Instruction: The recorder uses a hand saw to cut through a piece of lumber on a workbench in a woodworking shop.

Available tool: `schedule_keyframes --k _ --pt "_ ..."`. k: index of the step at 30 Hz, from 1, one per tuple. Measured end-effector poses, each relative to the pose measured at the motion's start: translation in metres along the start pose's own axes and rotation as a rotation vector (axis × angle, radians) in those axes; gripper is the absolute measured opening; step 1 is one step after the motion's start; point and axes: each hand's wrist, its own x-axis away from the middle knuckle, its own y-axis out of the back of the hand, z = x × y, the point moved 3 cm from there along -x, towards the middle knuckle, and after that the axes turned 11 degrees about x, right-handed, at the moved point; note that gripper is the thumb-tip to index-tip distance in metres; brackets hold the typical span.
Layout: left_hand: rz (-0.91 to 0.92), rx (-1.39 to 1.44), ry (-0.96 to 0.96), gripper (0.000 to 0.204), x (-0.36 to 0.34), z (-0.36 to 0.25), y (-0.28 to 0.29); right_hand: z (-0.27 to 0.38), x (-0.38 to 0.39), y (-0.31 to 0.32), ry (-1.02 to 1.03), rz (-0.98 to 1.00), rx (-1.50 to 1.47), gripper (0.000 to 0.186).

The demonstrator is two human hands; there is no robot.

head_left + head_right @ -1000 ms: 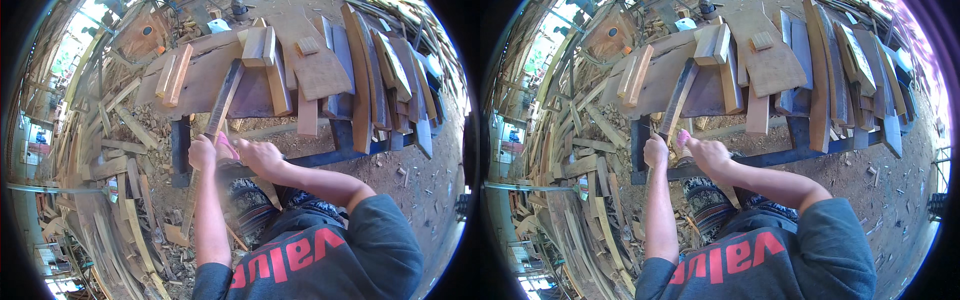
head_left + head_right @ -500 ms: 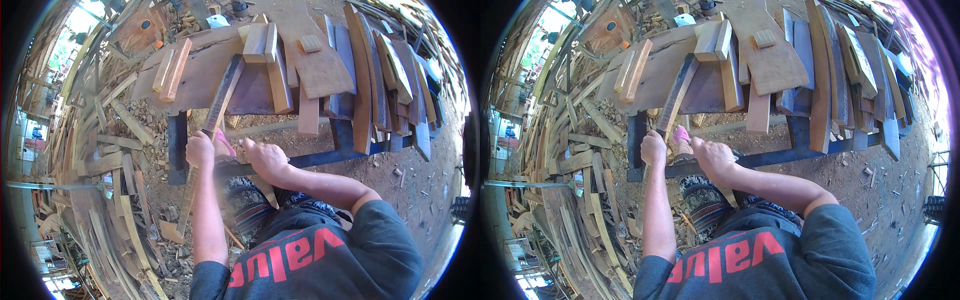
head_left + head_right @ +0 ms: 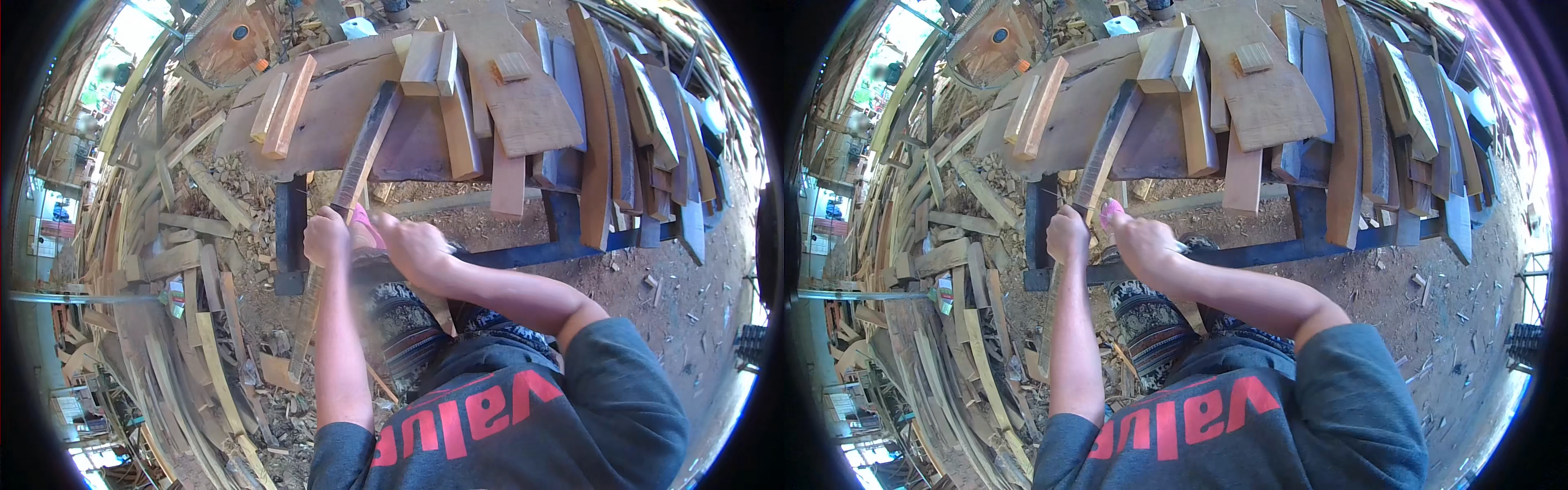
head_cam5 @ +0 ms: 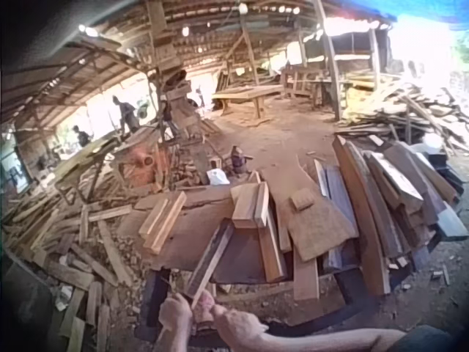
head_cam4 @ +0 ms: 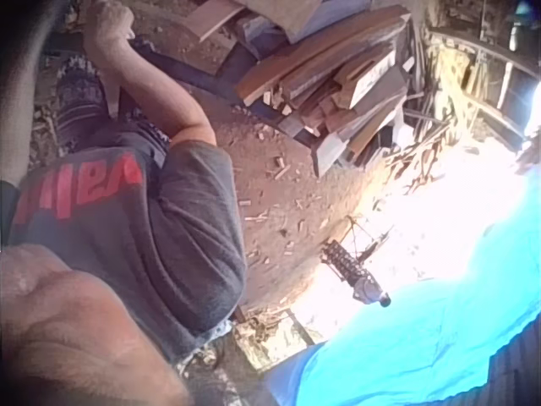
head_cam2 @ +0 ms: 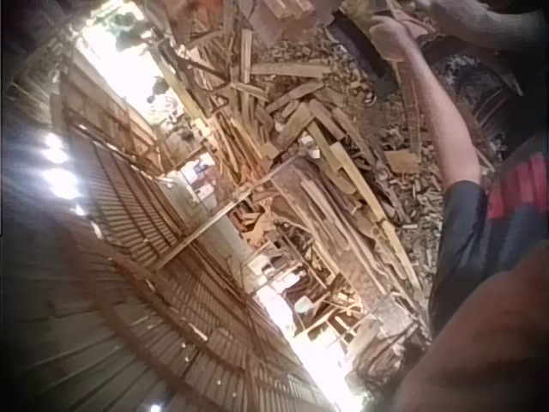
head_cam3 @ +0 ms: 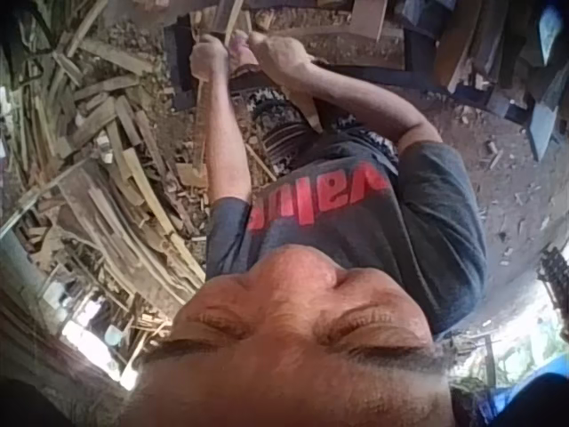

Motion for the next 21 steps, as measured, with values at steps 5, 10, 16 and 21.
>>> schedule_keyframes --k 5,10,16,21 --pt "0.03 0.028 0.004 0.053 -0.002 0.004 -0.002 0.006 -0.017 -0.002 0.086 -0.032 0.026 0.013" --pt "-0.001 0.011 0.015 0.053 -0.001 -0.001 0.001 -0.014 0.019 0.007 0.013 0.026 0.03 0.017" --pt "-0.001 0.031 0.005 0.052 0.0 -0.001 -0.001 0.018 -0.036 -0.011 0.062 -0.037 0.071 0.02" --pt "0.018 0.013 0.003 0.053 -0.001 0.0 -0.001 -0.014 0.016 0.016 0.065 0.027 0.063 0.015"
